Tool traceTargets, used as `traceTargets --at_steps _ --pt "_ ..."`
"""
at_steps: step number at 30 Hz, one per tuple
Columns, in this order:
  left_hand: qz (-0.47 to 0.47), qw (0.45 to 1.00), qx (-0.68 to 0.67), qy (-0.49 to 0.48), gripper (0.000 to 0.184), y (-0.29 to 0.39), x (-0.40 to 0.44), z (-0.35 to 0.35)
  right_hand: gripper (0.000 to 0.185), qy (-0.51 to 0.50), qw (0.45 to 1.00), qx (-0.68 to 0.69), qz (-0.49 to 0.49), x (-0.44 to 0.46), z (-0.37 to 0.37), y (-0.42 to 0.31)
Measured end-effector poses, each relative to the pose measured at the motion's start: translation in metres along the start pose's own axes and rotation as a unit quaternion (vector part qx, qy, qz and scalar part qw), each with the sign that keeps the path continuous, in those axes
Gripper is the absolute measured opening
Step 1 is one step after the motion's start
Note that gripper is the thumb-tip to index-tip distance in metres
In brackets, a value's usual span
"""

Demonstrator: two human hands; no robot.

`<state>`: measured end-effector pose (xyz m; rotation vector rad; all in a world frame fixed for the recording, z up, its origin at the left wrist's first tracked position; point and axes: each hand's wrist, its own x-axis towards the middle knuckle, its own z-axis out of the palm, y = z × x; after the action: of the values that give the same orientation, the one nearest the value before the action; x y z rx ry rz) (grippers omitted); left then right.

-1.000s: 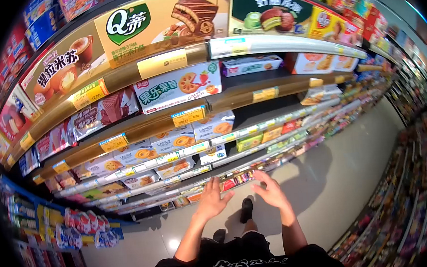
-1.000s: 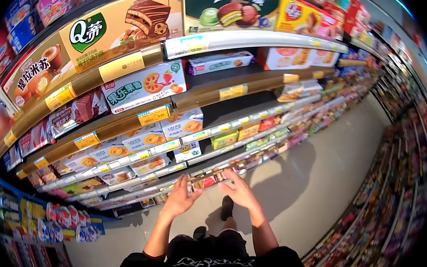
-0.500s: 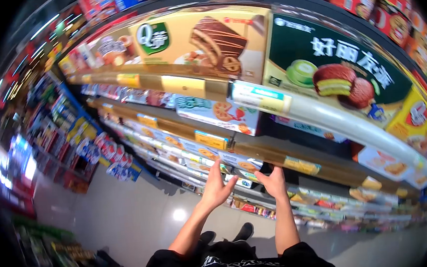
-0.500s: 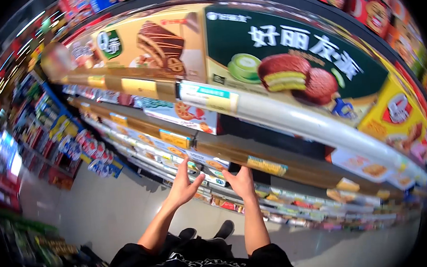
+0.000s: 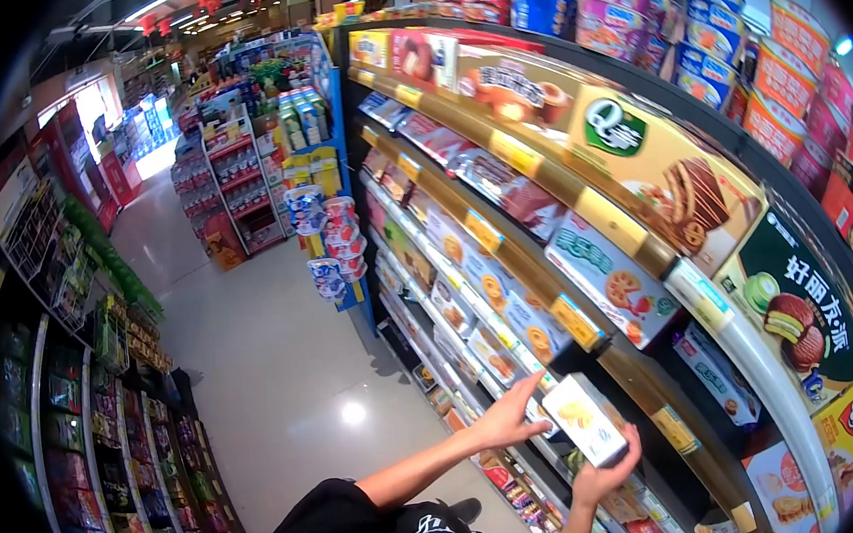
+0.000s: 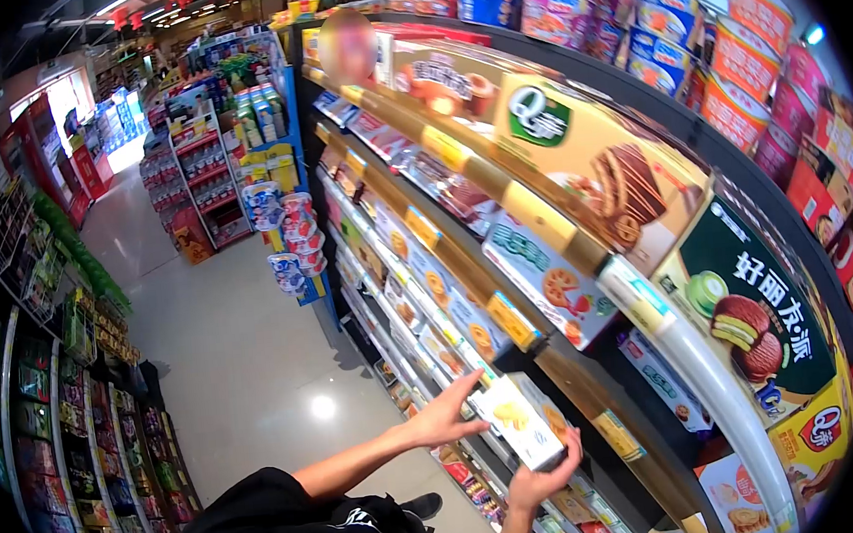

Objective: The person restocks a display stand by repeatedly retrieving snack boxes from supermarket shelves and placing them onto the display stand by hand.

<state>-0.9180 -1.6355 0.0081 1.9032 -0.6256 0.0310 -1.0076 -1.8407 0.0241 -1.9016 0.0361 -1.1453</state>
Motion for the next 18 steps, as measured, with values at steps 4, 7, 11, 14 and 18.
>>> traceTargets --at_steps 4,7,11,14,18 --pt "0.079 0.995 0.0 -0.061 0.109 0.001 -0.047 -0.054 0.057 -0.071 0.994 0.077 0.024 -0.037 0.006 -0.045" --pt "0.083 0.991 -0.072 -0.071 0.096 -0.004 -0.105 -0.114 0.076 -0.111 0.936 0.267 0.202 -0.066 0.039 -0.092" --pt "0.005 0.995 -0.101 0.013 0.089 -0.028 -0.217 -0.198 0.087 -0.226 0.882 0.337 0.241 -0.122 0.117 -0.163" --pt "-0.06 0.96 -0.201 0.188 0.084 -0.077 -0.318 -0.23 0.083 -0.327 0.841 0.366 0.228 -0.186 0.188 -0.227" --pt "-0.071 0.868 -0.265 0.413 0.068 -0.078 -0.421 -0.305 0.071 -0.488 0.835 0.253 0.007 -0.246 0.269 -0.32"
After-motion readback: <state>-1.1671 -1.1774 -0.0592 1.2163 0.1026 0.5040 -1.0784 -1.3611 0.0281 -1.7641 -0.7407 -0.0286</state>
